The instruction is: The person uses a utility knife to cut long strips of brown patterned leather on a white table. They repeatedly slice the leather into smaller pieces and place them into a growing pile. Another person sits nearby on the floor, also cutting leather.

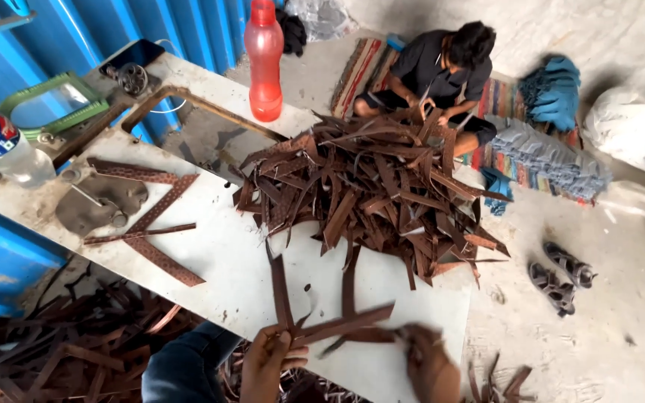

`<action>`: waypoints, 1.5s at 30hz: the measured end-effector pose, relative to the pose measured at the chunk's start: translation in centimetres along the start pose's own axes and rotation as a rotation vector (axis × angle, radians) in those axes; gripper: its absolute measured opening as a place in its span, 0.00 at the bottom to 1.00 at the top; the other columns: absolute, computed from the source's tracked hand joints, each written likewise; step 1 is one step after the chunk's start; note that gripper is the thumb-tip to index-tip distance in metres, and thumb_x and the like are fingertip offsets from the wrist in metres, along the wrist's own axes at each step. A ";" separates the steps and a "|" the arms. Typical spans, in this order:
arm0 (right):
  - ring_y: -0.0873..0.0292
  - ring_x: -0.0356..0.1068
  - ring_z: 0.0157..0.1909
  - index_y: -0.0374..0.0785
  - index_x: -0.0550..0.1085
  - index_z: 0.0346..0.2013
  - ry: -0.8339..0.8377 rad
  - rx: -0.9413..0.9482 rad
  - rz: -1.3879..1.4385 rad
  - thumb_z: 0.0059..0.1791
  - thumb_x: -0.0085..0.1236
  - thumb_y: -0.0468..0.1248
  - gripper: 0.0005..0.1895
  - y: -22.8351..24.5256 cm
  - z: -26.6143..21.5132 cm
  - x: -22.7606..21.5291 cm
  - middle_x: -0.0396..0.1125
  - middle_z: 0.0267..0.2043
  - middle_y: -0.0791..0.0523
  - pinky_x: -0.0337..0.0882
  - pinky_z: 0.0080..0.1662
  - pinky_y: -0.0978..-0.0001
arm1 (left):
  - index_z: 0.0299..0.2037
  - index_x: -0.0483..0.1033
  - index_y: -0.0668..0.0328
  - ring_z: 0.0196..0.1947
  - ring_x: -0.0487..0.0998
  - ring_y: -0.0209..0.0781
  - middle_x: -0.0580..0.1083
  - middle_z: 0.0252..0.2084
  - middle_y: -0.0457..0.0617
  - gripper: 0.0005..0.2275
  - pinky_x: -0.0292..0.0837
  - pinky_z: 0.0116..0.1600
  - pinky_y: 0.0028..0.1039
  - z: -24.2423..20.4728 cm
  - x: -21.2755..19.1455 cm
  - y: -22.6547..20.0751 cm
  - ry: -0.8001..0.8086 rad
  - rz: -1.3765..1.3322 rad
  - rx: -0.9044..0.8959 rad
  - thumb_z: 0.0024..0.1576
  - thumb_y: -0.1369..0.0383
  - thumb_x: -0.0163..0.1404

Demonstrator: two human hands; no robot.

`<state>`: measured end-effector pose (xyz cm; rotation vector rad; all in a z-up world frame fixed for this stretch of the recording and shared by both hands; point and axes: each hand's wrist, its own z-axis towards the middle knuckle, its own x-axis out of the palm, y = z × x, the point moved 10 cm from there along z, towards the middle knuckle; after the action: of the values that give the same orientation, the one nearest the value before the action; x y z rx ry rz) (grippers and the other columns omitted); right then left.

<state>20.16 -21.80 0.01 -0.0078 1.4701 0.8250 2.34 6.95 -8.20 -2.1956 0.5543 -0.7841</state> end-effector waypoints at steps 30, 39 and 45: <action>0.59 0.77 0.36 0.50 0.78 0.50 -0.142 0.096 0.186 0.37 0.64 0.27 0.28 8.9 -0.9 -3.6 0.74 0.52 0.61 0.76 0.37 0.68 | 0.48 0.80 0.50 0.44 0.83 0.53 0.80 0.44 0.50 0.14 0.72 0.45 0.57 -1.4 -0.5 14.7 0.451 1.338 0.609 0.57 0.56 0.54; 0.60 0.78 0.37 0.51 0.79 0.49 -0.182 0.073 0.223 0.36 0.65 0.27 0.28 8.8 -0.9 -3.9 0.74 0.51 0.61 0.77 0.39 0.69 | 0.27 0.82 0.60 0.43 0.83 0.59 0.81 0.35 0.62 0.09 0.73 0.56 0.56 2.2 4.5 21.2 0.362 1.798 1.164 0.44 0.64 0.53; 0.60 0.78 0.39 0.51 0.80 0.47 -0.225 0.039 0.184 0.36 0.67 0.29 0.26 9.1 -0.5 -4.2 0.75 0.50 0.62 0.77 0.40 0.68 | 0.30 0.81 0.57 0.38 0.84 0.46 0.80 0.32 0.51 0.08 0.79 0.46 0.42 0.1 3.3 20.5 -0.084 1.656 1.726 0.45 0.66 0.50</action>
<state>15.79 -17.40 7.83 0.2453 1.2857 0.9145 1.77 -8.10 -22.53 0.1266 0.8498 0.0133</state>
